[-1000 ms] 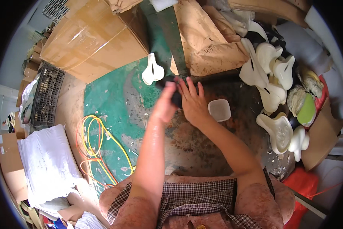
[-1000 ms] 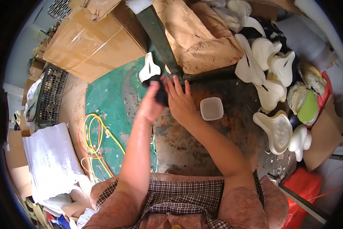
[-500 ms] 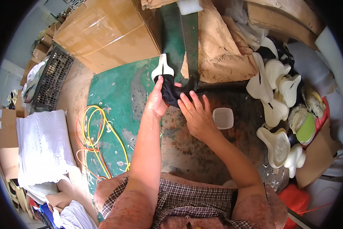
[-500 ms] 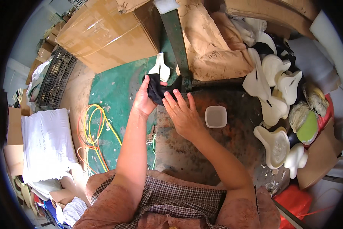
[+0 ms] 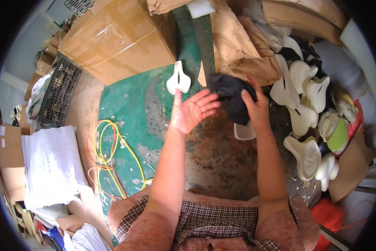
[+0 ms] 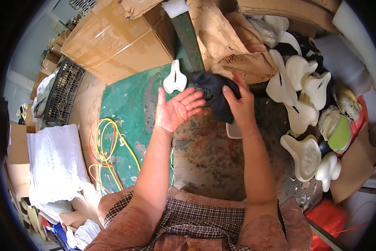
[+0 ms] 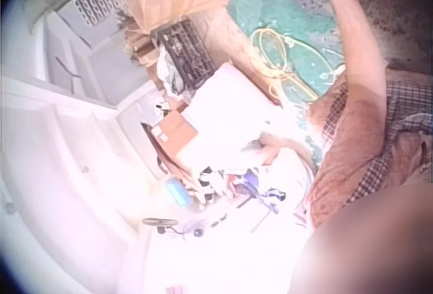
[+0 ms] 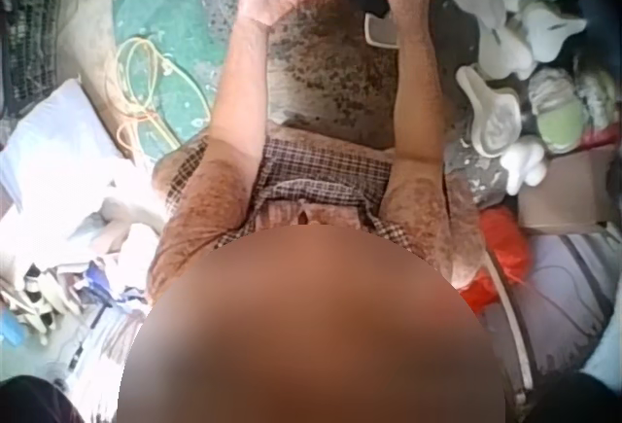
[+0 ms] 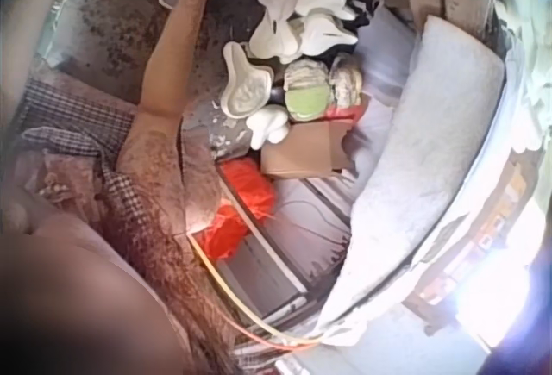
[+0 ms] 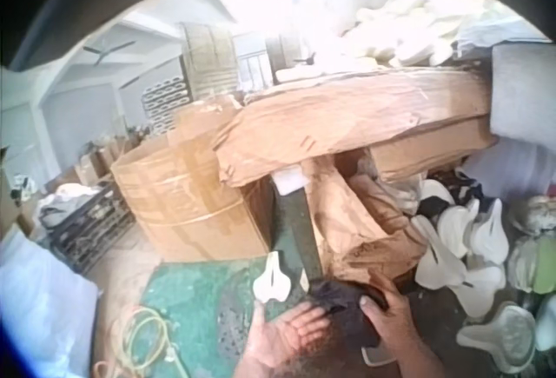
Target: Covering a bicycle seat foam mold with a black material.
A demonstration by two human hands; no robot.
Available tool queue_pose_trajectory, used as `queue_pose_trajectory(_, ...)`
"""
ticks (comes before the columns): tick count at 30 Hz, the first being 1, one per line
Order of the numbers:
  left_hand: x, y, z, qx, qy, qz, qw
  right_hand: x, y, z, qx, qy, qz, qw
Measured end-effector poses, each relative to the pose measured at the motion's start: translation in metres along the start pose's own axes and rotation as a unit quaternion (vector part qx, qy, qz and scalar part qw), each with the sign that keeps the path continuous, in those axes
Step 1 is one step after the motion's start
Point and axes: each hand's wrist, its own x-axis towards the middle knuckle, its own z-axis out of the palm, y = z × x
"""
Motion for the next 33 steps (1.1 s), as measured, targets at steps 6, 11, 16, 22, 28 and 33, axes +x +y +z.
queue_pose_trajectory(6,0.008,-0.044,0.014,-0.100,0.080,0.165,0.978,-0.023,0.019,0.070,-0.253,-0.036,-0.118,0.960)
queue_pose_trajectory(11,0.021,-0.060,0.053,-0.108,0.093,0.062,0.988,0.026,0.060,0.049,-0.362,0.138,-0.103,0.916)
queue_pose_trajectory(16,0.013,-0.037,0.037,-0.135,0.064,0.098,0.984,0.023,0.062,0.008,0.189,0.122,0.293,0.929)
queue_pose_trajectory(22,0.020,-0.038,0.025,-0.262,0.096,0.184,0.942,-0.040,0.066,0.065,-0.209,-0.007,0.084,0.974)
queue_pose_trajectory(28,0.025,-0.041,0.028,-0.202,0.076,0.181,0.960,-0.017,0.095,0.061,-0.075,0.067,0.341,0.935)
queue_pose_trajectory(33,0.024,-0.038,0.026,-0.151,0.097,0.195,0.964,-0.009,0.073,0.046,-0.090,0.013,0.317,0.944)
